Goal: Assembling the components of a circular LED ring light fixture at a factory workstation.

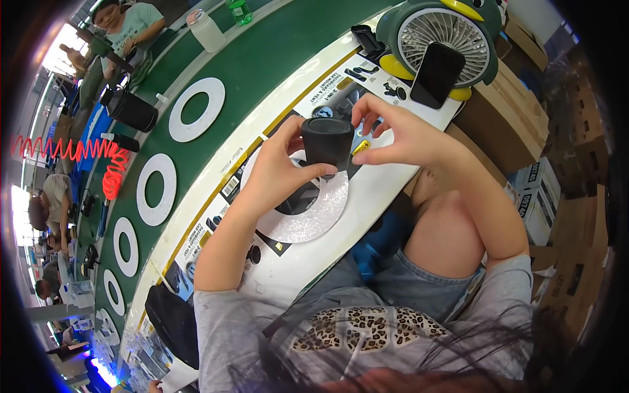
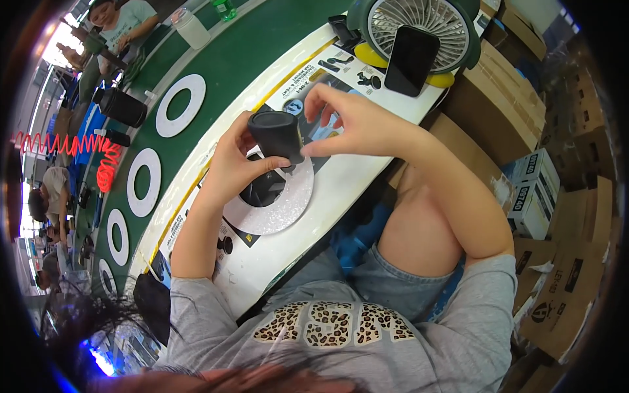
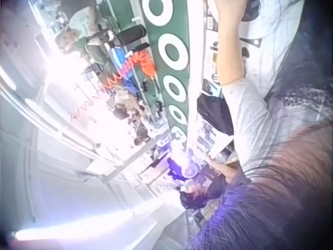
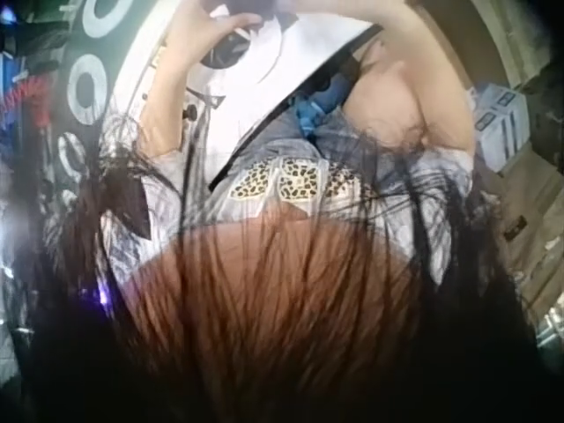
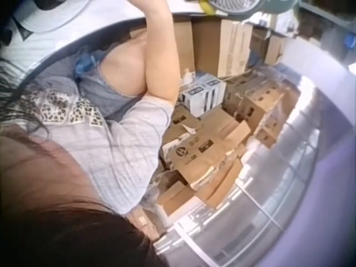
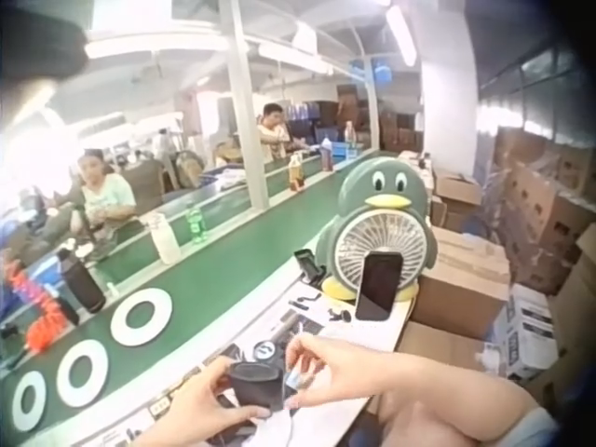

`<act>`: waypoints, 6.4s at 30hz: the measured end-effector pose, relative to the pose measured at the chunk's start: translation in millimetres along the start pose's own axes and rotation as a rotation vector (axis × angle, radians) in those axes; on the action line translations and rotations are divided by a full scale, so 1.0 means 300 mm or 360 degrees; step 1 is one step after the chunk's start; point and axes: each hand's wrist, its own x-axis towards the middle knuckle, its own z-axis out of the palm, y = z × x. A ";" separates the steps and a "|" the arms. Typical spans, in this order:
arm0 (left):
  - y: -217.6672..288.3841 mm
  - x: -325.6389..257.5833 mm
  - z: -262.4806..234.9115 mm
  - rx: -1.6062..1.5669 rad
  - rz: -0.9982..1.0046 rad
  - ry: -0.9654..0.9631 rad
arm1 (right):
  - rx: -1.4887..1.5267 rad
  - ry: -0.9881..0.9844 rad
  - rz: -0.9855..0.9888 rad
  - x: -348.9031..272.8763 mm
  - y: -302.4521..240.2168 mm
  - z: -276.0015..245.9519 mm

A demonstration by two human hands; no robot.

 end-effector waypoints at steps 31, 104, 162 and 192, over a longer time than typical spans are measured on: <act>0.009 0.000 0.016 0.0129 0.0080 0.0058 | -0.0815 0.0064 -0.0273 0.016 -0.023 0.082; -0.169 -0.445 0.230 -0.0004 0.1127 -0.0331 | 0.0003 0.0065 -0.0042 -0.009 0.003 0.197; -0.179 -0.463 0.232 -0.0071 0.1052 -0.0429 | -0.0370 -0.0426 -0.0605 0.043 -0.021 0.255; -0.193 -0.460 0.237 -0.0151 0.1065 -0.0424 | -0.0327 -0.0465 -0.0539 0.035 -0.016 0.267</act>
